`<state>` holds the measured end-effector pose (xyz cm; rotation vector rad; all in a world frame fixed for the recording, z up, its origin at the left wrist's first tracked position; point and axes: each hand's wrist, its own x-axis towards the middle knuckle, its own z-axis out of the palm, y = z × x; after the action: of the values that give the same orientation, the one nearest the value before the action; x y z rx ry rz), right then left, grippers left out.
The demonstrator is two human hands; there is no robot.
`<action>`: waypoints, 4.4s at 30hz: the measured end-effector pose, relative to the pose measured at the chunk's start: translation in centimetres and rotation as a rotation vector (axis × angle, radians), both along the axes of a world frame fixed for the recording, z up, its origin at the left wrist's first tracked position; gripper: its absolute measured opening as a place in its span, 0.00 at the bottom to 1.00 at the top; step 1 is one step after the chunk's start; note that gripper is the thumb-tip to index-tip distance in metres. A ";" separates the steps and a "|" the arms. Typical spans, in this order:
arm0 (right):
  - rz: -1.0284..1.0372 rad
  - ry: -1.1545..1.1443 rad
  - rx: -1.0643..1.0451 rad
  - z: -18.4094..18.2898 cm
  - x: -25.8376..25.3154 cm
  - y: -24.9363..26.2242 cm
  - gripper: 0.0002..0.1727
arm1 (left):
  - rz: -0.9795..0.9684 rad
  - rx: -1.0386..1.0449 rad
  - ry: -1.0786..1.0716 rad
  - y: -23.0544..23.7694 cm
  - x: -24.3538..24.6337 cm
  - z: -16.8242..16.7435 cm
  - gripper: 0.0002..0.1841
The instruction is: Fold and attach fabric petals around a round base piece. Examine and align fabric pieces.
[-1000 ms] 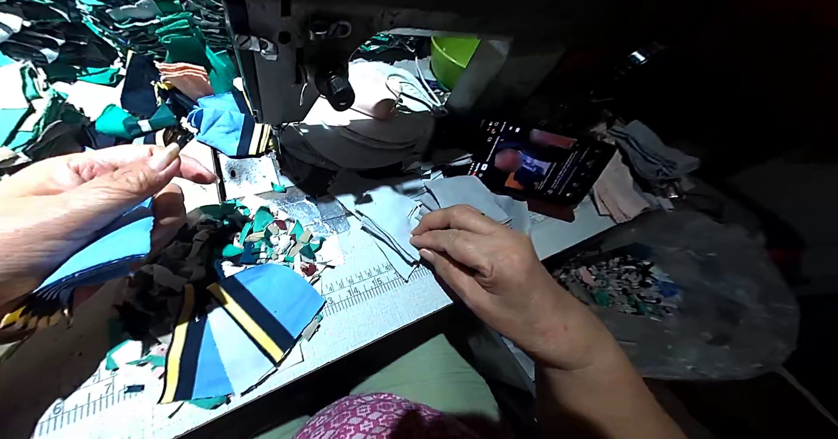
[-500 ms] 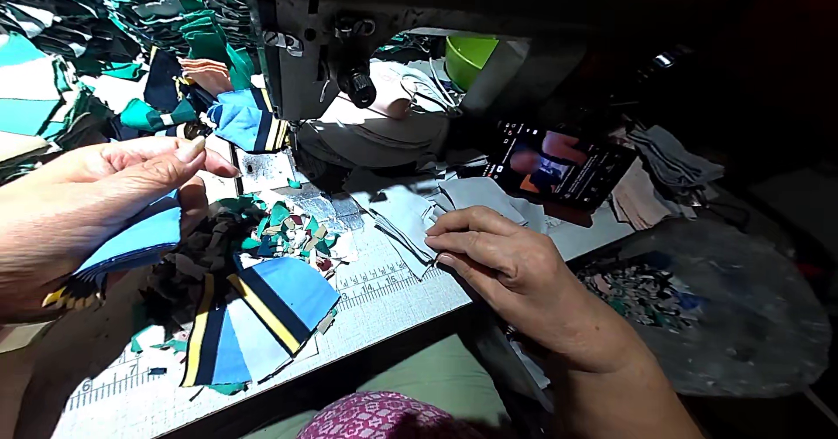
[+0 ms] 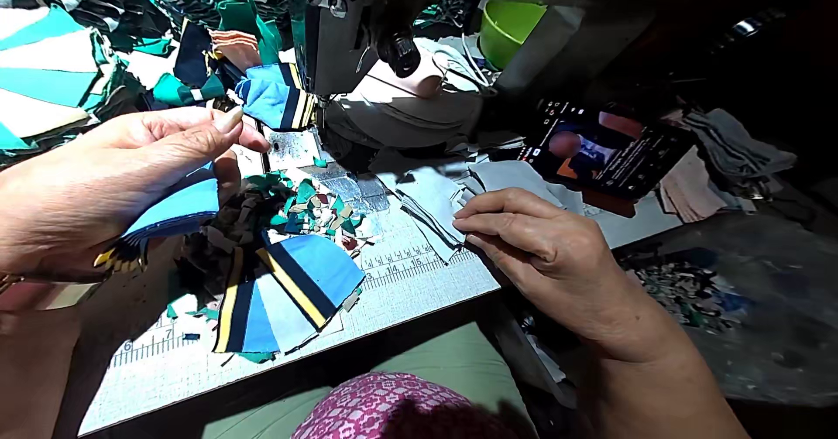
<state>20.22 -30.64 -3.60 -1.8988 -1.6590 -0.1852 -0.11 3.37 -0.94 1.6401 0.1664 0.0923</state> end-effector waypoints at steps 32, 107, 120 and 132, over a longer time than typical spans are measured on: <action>0.287 0.659 0.348 4.3 -5.1 10.2 0.14 | -0.090 0.211 -0.139 -3.6 -0.2 1.5 0.27; 0.024 0.097 -0.004 0.5 0.0 0.9 0.08 | 0.123 0.222 -0.023 -1.8 -0.4 0.9 0.11; -0.010 0.231 0.288 4.0 -2.4 7.0 0.11 | 0.016 0.269 -0.087 -3.1 -0.4 1.6 0.20; 0.115 0.533 0.354 2.6 -7.2 9.9 0.12 | -0.262 0.462 -0.237 -2.9 -0.4 1.3 0.07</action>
<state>13.01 -20.71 -1.03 -1.4248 -1.2681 0.0691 -0.48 0.52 0.32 2.0786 -0.2710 0.1300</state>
